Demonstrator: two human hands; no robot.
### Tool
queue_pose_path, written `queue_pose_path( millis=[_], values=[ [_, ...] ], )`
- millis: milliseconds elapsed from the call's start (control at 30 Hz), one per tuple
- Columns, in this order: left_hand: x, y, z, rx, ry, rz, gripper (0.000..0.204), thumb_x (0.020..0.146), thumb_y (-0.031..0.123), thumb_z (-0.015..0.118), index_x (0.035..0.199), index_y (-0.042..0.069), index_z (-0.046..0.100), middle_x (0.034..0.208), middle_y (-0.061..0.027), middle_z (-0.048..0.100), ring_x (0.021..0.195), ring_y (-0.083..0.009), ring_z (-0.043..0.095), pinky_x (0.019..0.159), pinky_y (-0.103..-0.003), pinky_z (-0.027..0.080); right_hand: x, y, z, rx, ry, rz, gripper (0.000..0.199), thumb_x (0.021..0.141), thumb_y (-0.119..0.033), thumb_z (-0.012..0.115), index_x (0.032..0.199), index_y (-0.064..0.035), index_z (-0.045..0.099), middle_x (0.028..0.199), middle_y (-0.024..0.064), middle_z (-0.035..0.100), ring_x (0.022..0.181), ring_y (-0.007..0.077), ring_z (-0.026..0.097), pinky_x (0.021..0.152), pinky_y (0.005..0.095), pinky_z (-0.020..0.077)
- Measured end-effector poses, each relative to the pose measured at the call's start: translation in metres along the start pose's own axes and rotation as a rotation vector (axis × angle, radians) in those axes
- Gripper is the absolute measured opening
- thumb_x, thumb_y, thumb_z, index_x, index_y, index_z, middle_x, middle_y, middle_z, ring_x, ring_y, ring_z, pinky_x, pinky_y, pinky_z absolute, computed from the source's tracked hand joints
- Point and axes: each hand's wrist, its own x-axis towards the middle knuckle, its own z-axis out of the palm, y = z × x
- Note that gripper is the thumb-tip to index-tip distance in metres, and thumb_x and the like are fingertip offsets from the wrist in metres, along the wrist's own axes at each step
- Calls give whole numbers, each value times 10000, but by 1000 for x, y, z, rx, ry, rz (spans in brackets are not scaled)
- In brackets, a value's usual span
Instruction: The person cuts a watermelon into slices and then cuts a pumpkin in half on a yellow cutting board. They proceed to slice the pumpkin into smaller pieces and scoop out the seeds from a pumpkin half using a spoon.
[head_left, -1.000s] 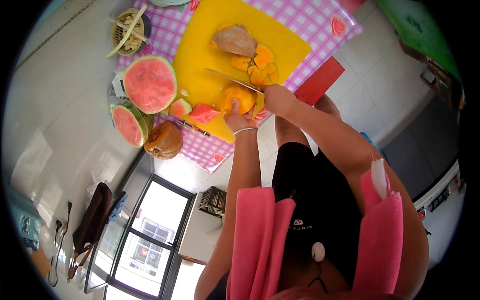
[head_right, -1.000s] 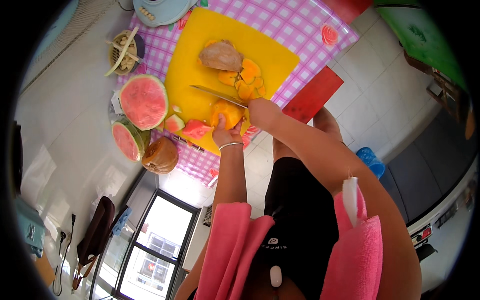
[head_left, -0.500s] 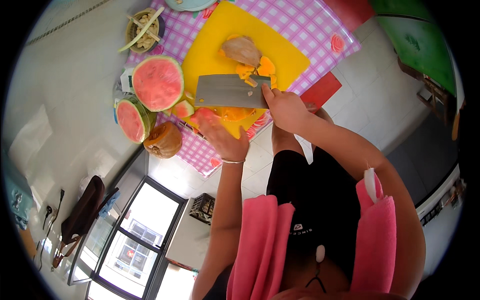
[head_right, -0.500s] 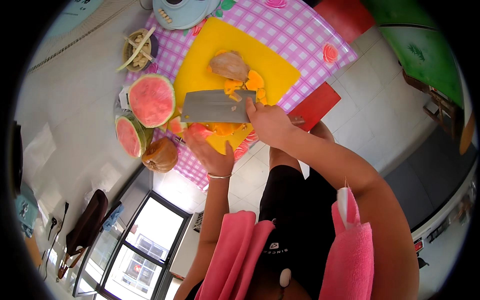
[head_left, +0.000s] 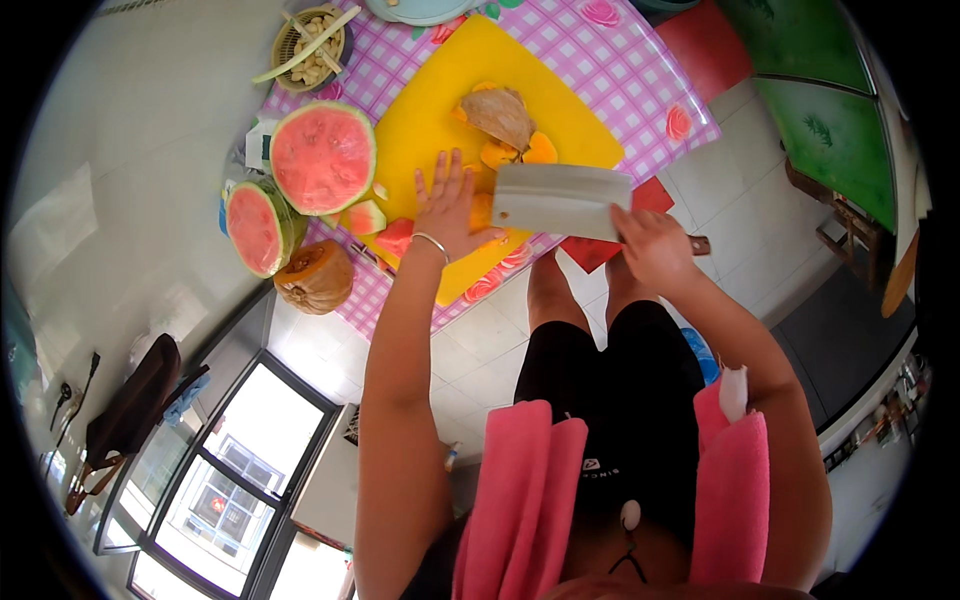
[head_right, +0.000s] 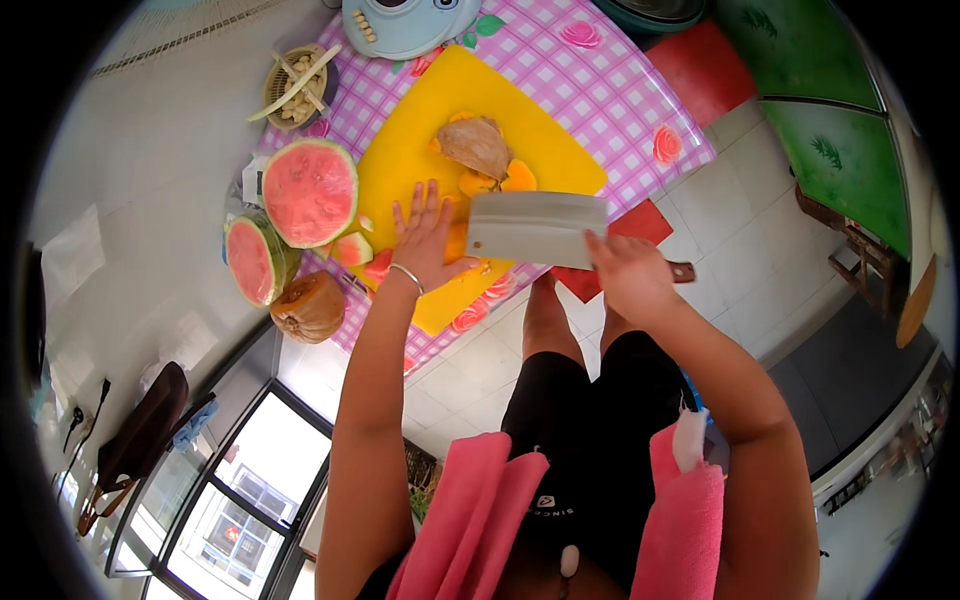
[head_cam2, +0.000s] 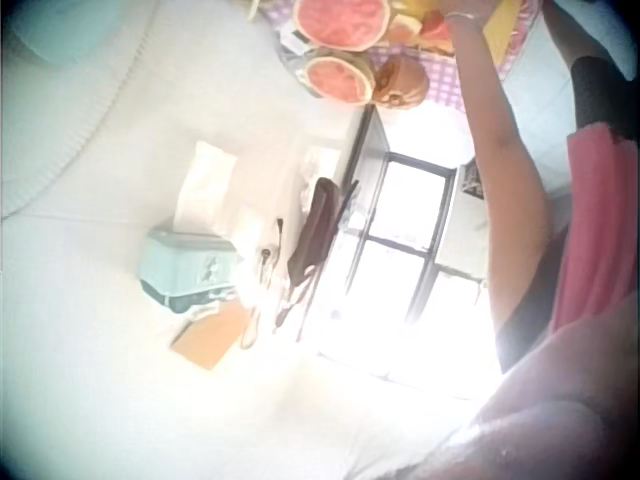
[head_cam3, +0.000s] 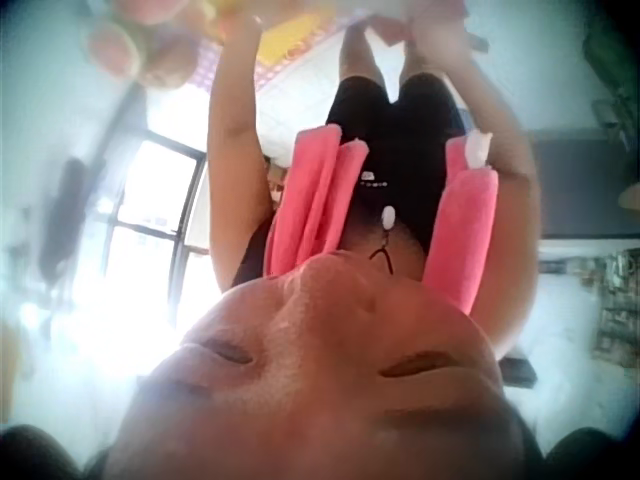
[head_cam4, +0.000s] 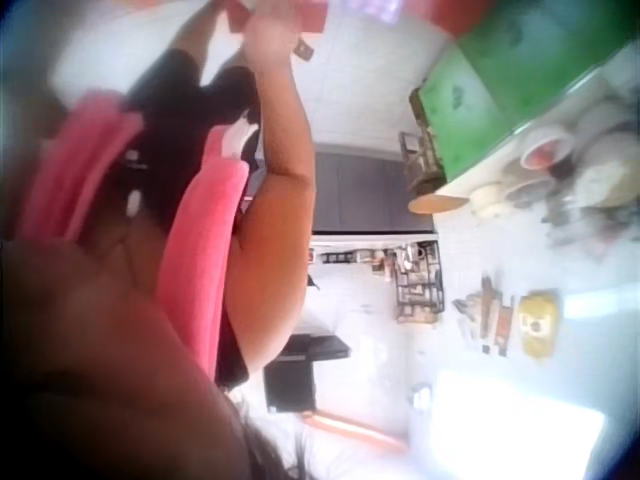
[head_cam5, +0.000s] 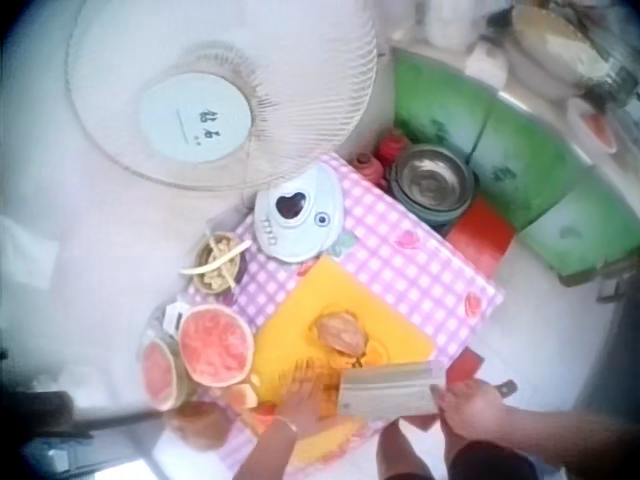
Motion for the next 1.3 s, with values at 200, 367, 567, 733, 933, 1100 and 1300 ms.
queue_pose_path(
  millis=[200,367,567,733,933,1100,1300],
  values=[
    [-15,-33,47,-318,255,-191,1095,686,566,736,1476,-7,237,1545,-243,190,1434,-391,183,1132,-588,121,-17,18,26,157,168,418,536,772,-27,610,1299,-34,513,917,142,597,818,338,604,700,424,497],
    [-29,5,26,-340,9,-29,1124,618,457,820,1490,66,229,1521,-252,231,1398,-405,264,1108,-593,214,21,11,82,235,275,426,575,798,29,560,1360,4,444,992,203,575,897,384,575,763,444,492],
    [-29,34,24,32,-99,98,1109,593,407,834,1496,137,250,1512,-210,253,1412,-370,239,1102,-614,201,46,-19,113,394,164,525,632,823,59,525,1429,-31,368,1160,220,518,1055,388,519,913,415,459],
    [-38,38,62,-44,-73,76,909,736,322,723,1496,141,257,1464,-211,314,1375,-383,277,1092,-635,178,54,-33,112,272,187,440,604,775,69,557,1366,2,454,1174,210,494,1082,368,482,940,418,434],
    [-63,44,117,62,396,156,683,810,157,575,1457,174,359,1352,-219,391,1279,-415,359,1043,-674,223,41,-49,106,187,241,371,519,770,44,573,1284,-20,535,1265,201,490,1170,373,461,985,432,412],
    [-54,36,110,90,355,189,710,795,163,598,1459,192,351,1354,-218,376,1257,-421,358,1023,-684,238,28,-55,109,320,208,237,383,776,66,556,1153,23,605,1161,165,581,1064,356,552,901,389,476],
    [-54,25,64,-387,203,-28,797,744,206,683,1456,139,331,1366,-194,382,1278,-411,355,1057,-572,301,30,-62,140,720,134,401,220,846,29,564,1050,40,647,930,135,677,770,250,663,704,301,534]
  ],
)
